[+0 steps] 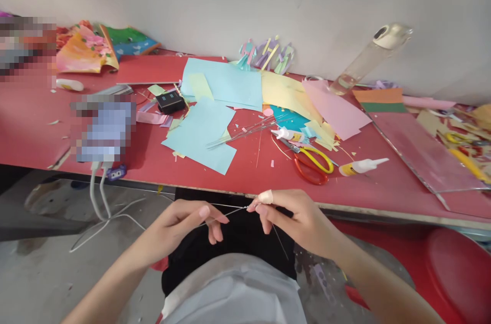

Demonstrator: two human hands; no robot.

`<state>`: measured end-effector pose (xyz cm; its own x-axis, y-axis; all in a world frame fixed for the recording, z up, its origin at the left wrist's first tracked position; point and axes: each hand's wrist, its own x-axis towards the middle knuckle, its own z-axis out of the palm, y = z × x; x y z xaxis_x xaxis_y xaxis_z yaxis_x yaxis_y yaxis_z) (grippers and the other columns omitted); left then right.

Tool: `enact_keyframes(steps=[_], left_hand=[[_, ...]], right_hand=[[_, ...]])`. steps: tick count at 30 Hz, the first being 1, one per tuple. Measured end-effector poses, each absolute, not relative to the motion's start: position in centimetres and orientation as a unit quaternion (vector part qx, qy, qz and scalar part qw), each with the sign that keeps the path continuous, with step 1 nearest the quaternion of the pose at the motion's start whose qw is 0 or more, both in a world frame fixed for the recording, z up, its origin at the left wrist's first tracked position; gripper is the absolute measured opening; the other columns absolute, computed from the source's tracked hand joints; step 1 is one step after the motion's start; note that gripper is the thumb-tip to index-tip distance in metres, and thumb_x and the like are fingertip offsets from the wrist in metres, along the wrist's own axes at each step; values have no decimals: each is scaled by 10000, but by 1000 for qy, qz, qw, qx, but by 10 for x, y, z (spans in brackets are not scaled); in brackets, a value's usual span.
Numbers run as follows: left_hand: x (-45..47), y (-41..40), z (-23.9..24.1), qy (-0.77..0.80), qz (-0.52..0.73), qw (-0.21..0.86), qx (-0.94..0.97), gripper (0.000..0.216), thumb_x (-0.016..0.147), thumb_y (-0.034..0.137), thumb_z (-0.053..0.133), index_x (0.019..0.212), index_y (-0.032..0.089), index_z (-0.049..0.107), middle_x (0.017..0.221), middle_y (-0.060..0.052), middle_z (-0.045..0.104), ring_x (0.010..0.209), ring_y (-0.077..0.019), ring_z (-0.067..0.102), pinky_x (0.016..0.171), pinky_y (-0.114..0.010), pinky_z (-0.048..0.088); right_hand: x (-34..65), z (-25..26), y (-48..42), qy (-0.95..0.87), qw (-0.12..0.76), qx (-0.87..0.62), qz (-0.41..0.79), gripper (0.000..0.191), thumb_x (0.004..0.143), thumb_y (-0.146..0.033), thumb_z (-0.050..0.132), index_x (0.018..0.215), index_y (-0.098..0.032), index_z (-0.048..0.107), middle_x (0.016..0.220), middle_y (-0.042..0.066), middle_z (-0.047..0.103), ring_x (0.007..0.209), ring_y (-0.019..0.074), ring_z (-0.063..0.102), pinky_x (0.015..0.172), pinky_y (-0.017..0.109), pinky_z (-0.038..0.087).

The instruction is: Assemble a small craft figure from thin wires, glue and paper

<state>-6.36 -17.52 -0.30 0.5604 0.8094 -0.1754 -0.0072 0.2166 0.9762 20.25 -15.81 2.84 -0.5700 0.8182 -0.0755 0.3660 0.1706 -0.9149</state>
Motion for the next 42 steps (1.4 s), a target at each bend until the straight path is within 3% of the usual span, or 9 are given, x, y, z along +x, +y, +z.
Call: enact_keyframes(steps=[2,5,8,11,16,21,27,34,42], left_hand=[[-69,-174,1,403,332,610,597,330,1019,355,470,995,192,756,771,-36,733,698,-147,672,701,-252,518],[-70,-169,8,447,413,465,642,283,1024,282,462,1005,223,738,704,7,687,640,-120,636,670,-236,497],[-66,-161,11,428,467,353,689,261,1019,253,454,1060,215,710,832,-26,707,795,-161,664,753,-275,507],[-65,-150,7,413,471,326,708,243,1007,200,461,1126,209,672,961,-54,716,915,-187,673,811,-295,530],[-69,-129,-7,365,432,186,803,309,929,131,604,1223,227,613,1101,-77,675,1012,-198,645,871,-331,535],[-61,-119,-1,180,363,188,895,373,883,159,699,1234,245,603,979,-44,708,888,-166,646,793,-307,534],[-46,-124,27,95,285,150,942,106,927,132,620,971,206,682,864,-22,743,780,-156,648,707,-311,506],[-32,-139,42,4,231,50,972,207,881,82,572,721,158,679,604,-11,615,527,-144,549,505,-320,453],[-39,-143,43,136,297,286,901,114,834,260,652,839,336,737,687,-28,684,541,-176,630,500,-319,539]], right_hand=[[203,24,-157,-666,223,-435,563,311,1011,-373,505,833,-186,677,609,-7,644,703,138,643,715,245,477],[202,14,-152,-582,224,-450,640,307,994,-422,522,940,-172,692,576,-19,625,561,108,569,552,217,422],[200,6,-146,-525,259,-438,682,300,971,-417,564,918,-152,693,532,-28,588,503,92,515,486,204,365],[199,2,-143,-480,292,-421,712,278,954,-392,593,882,-141,688,517,-30,578,485,83,504,467,198,339],[202,-1,-142,-403,256,-372,796,257,933,-358,620,826,-132,679,464,-34,562,415,73,484,421,194,290],[197,-9,-143,-351,202,-330,853,260,889,-349,658,788,-112,694,408,-37,550,342,73,456,375,197,269],[191,-14,-145,-341,147,-324,870,251,834,-320,680,738,-89,700,391,-26,563,330,79,483,393,199,314],[190,-16,-147,-343,68,-302,887,227,801,-283,659,713,-78,699,428,-7,609,341,70,530,362,178,258],[188,-13,-148,-364,27,-221,904,323,835,-409,702,706,-113,691,495,-20,630,418,61,567,390,142,356]])
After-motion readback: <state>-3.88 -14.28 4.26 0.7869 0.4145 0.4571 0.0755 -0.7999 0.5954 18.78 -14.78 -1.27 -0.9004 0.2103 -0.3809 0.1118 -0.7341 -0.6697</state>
